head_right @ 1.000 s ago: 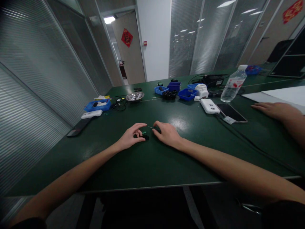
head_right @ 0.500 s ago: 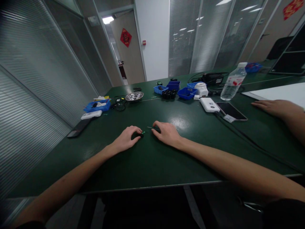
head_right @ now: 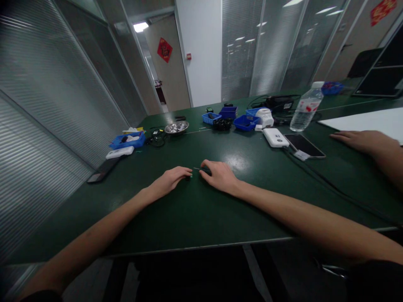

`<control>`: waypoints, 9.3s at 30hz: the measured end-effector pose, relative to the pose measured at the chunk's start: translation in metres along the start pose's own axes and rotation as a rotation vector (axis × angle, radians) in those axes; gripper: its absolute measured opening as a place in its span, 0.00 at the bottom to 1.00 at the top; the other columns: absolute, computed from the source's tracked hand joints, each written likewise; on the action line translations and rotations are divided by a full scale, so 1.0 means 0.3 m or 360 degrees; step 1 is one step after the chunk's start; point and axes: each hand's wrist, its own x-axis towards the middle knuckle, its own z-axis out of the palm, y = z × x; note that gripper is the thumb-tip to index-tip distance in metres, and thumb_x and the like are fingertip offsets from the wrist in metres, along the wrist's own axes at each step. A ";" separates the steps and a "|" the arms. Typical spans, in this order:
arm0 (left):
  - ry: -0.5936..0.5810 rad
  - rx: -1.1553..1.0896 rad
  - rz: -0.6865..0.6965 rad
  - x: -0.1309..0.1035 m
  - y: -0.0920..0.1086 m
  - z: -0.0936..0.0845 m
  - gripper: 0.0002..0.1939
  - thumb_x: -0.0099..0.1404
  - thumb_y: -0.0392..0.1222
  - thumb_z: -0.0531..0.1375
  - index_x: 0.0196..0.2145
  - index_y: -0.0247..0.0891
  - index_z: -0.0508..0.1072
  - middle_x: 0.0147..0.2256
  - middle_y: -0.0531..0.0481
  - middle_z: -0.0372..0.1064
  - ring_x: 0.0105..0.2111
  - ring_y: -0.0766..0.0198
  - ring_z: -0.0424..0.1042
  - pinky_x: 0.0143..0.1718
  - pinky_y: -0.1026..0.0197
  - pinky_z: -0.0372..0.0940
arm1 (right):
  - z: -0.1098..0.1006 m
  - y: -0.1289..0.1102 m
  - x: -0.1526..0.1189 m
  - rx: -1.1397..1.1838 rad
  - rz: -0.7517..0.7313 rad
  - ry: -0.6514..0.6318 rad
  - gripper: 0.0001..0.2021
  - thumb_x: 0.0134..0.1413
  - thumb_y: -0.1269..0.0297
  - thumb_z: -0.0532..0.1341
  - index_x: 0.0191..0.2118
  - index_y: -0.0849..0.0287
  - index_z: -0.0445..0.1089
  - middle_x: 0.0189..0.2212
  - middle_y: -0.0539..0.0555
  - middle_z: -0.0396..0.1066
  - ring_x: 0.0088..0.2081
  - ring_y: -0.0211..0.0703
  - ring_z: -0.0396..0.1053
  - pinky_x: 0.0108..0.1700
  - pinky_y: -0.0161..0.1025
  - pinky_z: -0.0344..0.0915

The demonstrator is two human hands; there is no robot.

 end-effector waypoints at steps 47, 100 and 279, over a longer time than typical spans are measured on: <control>0.0633 0.0791 -0.1349 -0.381 -0.568 -0.300 0.18 0.69 0.42 0.60 0.54 0.37 0.79 0.51 0.40 0.77 0.50 0.50 0.75 0.57 0.51 0.67 | 0.000 0.011 0.001 0.0083 -0.0041 -0.0045 0.14 0.71 0.54 0.59 0.52 0.55 0.72 0.37 0.53 0.79 0.34 0.45 0.74 0.35 0.40 0.60; 0.0512 0.1182 -0.1497 -0.356 -0.501 -0.288 0.15 0.72 0.38 0.52 0.47 0.36 0.78 0.49 0.35 0.74 0.52 0.44 0.72 0.55 0.48 0.67 | -0.006 -0.003 -0.001 0.0046 -0.0047 -0.0084 0.14 0.71 0.54 0.59 0.52 0.55 0.72 0.35 0.54 0.78 0.34 0.46 0.73 0.35 0.40 0.58; 0.1093 0.0504 -0.1681 -0.393 -0.598 -0.316 0.19 0.63 0.38 0.61 0.50 0.35 0.81 0.40 0.45 0.82 0.40 0.55 0.80 0.50 0.57 0.72 | -0.005 0.002 -0.007 -0.0002 -0.0014 -0.0054 0.11 0.68 0.57 0.61 0.50 0.55 0.73 0.44 0.55 0.78 0.39 0.46 0.73 0.36 0.40 0.60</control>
